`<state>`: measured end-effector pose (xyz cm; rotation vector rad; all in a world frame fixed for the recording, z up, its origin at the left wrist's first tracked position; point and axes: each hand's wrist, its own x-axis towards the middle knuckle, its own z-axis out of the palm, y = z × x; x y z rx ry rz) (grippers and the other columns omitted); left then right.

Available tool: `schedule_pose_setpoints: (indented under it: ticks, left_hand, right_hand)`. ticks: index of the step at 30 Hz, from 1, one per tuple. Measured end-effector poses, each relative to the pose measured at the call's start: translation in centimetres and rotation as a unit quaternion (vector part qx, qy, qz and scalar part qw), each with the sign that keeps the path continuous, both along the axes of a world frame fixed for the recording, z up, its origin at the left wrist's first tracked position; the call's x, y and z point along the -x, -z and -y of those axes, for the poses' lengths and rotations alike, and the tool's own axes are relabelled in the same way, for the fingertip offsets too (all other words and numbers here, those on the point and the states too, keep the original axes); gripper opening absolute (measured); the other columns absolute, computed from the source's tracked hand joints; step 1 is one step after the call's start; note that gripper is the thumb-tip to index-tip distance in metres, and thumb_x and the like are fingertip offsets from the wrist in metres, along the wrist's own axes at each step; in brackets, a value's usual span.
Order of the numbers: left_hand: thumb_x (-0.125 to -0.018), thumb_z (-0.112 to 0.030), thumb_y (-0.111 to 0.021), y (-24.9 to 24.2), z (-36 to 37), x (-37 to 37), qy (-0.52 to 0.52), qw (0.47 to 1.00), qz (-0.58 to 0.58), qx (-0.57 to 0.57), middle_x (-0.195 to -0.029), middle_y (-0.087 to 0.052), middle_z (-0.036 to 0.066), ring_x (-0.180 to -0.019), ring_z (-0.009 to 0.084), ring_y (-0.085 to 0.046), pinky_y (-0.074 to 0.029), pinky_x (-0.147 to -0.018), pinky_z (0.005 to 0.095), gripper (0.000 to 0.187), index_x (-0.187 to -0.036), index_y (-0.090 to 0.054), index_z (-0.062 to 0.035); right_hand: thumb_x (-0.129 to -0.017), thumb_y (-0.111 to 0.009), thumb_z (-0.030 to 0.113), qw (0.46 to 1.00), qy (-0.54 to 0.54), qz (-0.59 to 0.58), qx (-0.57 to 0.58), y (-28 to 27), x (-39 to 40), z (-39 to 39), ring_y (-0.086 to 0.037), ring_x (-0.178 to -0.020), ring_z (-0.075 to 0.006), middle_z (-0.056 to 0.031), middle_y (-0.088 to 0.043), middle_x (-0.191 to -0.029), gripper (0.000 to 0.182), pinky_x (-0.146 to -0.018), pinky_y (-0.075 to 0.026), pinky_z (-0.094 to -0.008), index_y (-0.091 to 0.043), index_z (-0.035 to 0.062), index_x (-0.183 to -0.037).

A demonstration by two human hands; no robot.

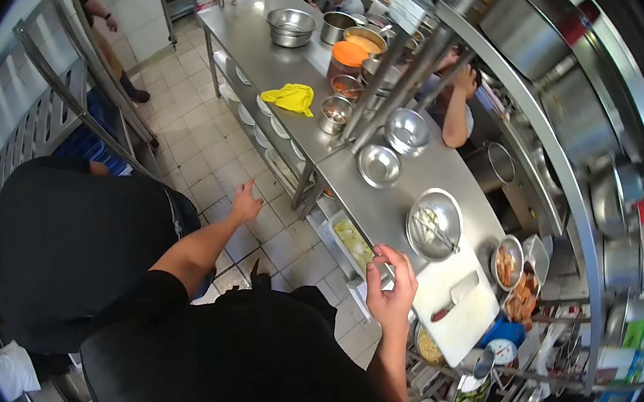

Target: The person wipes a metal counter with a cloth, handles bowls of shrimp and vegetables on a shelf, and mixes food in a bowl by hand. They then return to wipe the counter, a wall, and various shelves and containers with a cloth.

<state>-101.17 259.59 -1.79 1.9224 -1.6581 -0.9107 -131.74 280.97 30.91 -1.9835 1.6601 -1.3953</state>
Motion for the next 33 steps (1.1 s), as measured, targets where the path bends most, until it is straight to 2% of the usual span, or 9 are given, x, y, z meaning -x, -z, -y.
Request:
schedule_pose_setpoints:
  ticks: [4, 9, 15, 19, 21, 22, 25, 26, 33]
  left_hand:
    - [-0.081, -0.019, -0.072, -5.8, 8.4, 1.5, 0.018, 0.996, 0.009, 0.082, -0.139, -0.041, 0.022, -0.124, 0.0433, -0.046, -0.044, -0.104, 0.0470, 0.078, -0.149, -0.035, -0.0143]
    - [-0.081, -0.020, -0.071, -6.3, 18.5, 4.0, 0.046, 0.981, 0.070, 0.175, -0.138, -0.042, 0.019, -0.125, 0.0424, -0.045, -0.043, -0.103, 0.0514, 0.073, -0.146, -0.039, -0.0165]
    - [-0.081, -0.023, -0.071, -10.3, 26.5, 6.3, 0.052, 0.984, 0.108, 0.135, -0.145, -0.036, 0.018, -0.132, 0.0404, -0.038, -0.040, -0.105, 0.0537, 0.062, -0.137, -0.046, -0.0169]
    - [-0.082, -0.032, -0.069, -9.9, 31.2, 7.4, 0.056, 0.985, 0.144, 0.080, -0.147, -0.034, 0.017, -0.135, 0.0399, -0.035, -0.034, -0.109, 0.0547, 0.062, -0.138, -0.046, -0.0178]
    - [-0.083, -0.038, -0.068, -9.9, 32.8, 7.8, 0.094, 0.978, 0.181, 0.048, -0.148, -0.034, 0.016, -0.135, 0.0393, -0.034, -0.031, -0.111, 0.0550, 0.063, -0.138, -0.045, -0.0173]
    - [-0.084, -0.047, -0.066, -10.0, 33.6, 7.8, 0.117, 0.970, 0.211, 0.012, -0.148, -0.035, 0.016, -0.136, 0.0376, -0.034, -0.028, -0.112, 0.0547, 0.067, -0.139, -0.046, -0.0160]
    - [-0.085, -0.052, -0.065, -9.5, 35.8, 7.3, 0.122, 0.967, 0.221, -0.030, -0.145, -0.039, 0.015, -0.134, 0.0353, -0.035, -0.031, -0.109, 0.0542, 0.065, -0.136, -0.051, -0.0143]
    - [-0.084, -0.060, -0.064, -7.3, 36.6, 6.8, 0.115, 0.967, 0.224, 0.044, -0.130, -0.050, 0.015, -0.125, 0.0344, -0.043, -0.035, -0.101, 0.0526, 0.063, -0.123, -0.059, -0.0111]
    - [-0.088, -0.034, -0.064, -2.0, 40.3, 4.2, 0.191, 0.946, 0.167, 0.200, -0.115, -0.055, 0.017, -0.112, 0.0353, -0.050, -0.038, -0.094, 0.0491, 0.038, -0.116, -0.061, -0.0083]
  right_hand:
    - [-0.083, -0.068, -0.002, 0.999, -0.016, 0.002, -0.034, 2.0, -0.8, 6.5, -0.067, -0.085, -0.0215, -0.0140, -0.070, -0.101, 0.032, -0.081, -0.052, -0.0327, -0.064, 0.0007, -0.114]
    - [-0.083, -0.069, -0.001, 0.994, -0.057, 0.021, -0.094, 3.2, -0.5, 14.2, -0.067, -0.086, -0.0209, -0.0126, -0.070, -0.101, 0.032, -0.082, -0.052, -0.0318, -0.064, 0.0022, -0.115]
    - [-0.083, -0.070, 0.000, 0.983, -0.122, 0.047, -0.127, 4.3, 0.6, 22.8, -0.068, -0.088, -0.0211, -0.0113, -0.070, -0.103, 0.034, -0.083, -0.052, -0.0322, -0.064, 0.0045, -0.116]
    - [-0.082, -0.073, 0.003, 0.973, -0.166, -0.053, -0.153, 3.6, 0.6, 27.8, -0.069, -0.087, -0.0236, -0.0116, -0.070, -0.105, 0.033, -0.080, -0.054, -0.0342, -0.065, 0.0058, -0.115]
    - [-0.082, -0.074, 0.004, 0.973, -0.166, -0.026, -0.158, 3.0, 0.3, 29.7, -0.068, -0.087, -0.0252, -0.0111, -0.070, -0.105, 0.032, -0.079, -0.054, -0.0348, -0.066, 0.0056, -0.113]
    - [-0.082, -0.074, 0.004, 0.972, -0.163, -0.017, -0.165, 2.9, 0.2, 30.7, -0.068, -0.087, -0.0254, -0.0110, -0.070, -0.105, 0.032, -0.079, -0.054, -0.0347, -0.066, 0.0055, -0.113]
    - [-0.083, -0.073, 0.005, 0.973, -0.135, -0.033, -0.184, 2.9, -0.8, 33.1, -0.068, -0.089, -0.0258, -0.0110, -0.070, -0.105, 0.031, -0.079, -0.054, -0.0346, -0.066, 0.0054, -0.113]
    - [-0.084, -0.073, 0.005, 0.974, -0.123, -0.046, -0.186, 2.9, -1.2, 34.1, -0.068, -0.089, -0.0259, -0.0111, -0.070, -0.105, 0.031, -0.079, -0.054, -0.0345, -0.066, 0.0053, -0.114]
    - [-0.085, -0.072, 0.006, 0.969, -0.074, -0.056, -0.229, 1.8, -6.0, 39.0, -0.068, -0.091, -0.0279, -0.0121, -0.070, -0.104, 0.030, -0.081, -0.054, -0.0361, -0.066, 0.0051, -0.114]
